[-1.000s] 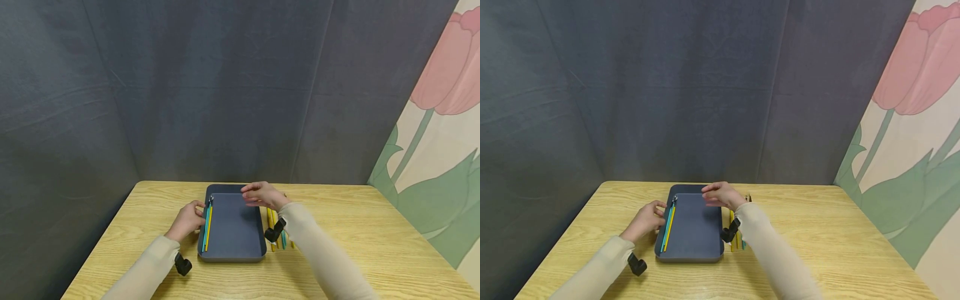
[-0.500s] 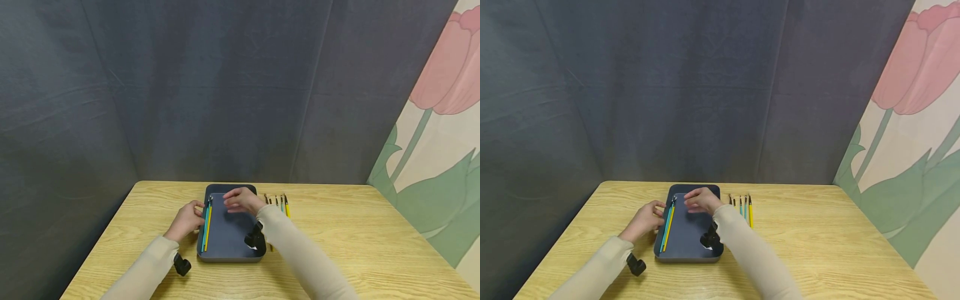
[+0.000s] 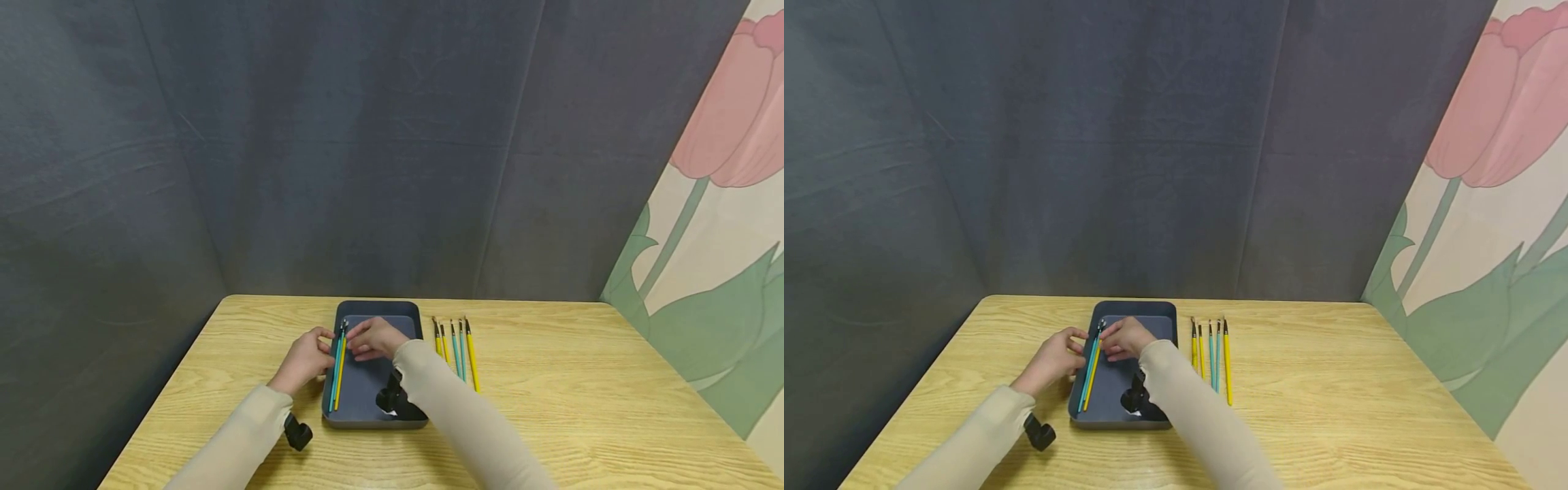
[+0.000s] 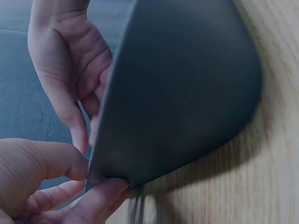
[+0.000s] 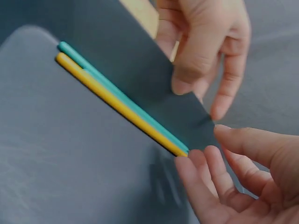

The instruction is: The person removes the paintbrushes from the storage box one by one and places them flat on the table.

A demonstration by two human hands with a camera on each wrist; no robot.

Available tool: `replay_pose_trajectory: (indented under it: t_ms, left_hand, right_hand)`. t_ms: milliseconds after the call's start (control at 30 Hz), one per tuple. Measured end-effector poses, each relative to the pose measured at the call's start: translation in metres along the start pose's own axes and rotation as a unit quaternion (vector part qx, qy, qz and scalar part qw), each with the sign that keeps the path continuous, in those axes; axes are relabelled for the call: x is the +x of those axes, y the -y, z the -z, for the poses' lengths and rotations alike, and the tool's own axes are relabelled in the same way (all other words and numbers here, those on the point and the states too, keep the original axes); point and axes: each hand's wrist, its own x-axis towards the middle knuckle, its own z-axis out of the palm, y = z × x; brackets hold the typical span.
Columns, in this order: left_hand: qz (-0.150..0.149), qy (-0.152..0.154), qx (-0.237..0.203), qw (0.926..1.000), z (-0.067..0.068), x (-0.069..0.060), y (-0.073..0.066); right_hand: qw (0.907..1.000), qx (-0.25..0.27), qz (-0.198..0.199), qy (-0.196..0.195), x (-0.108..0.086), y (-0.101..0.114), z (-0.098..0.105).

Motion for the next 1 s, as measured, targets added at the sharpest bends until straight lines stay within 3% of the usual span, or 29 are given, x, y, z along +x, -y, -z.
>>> replay_pose_trajectory:
  t_ms: [367, 1000]
  left_hand:
    - [-0.009, -0.001, 0.000, 1.0000, 0.000, 0.000, 0.001]
    - [-0.001, 0.003, -0.008, 1.0000, 0.003, -0.002, -0.001]
  right_hand:
    - [0.9981, -0.048, -0.033, -0.022, 0.004, -0.001, -0.016]
    - [0.9955, -0.060, -0.046, -0.058, 0.021, 0.000, -0.030]
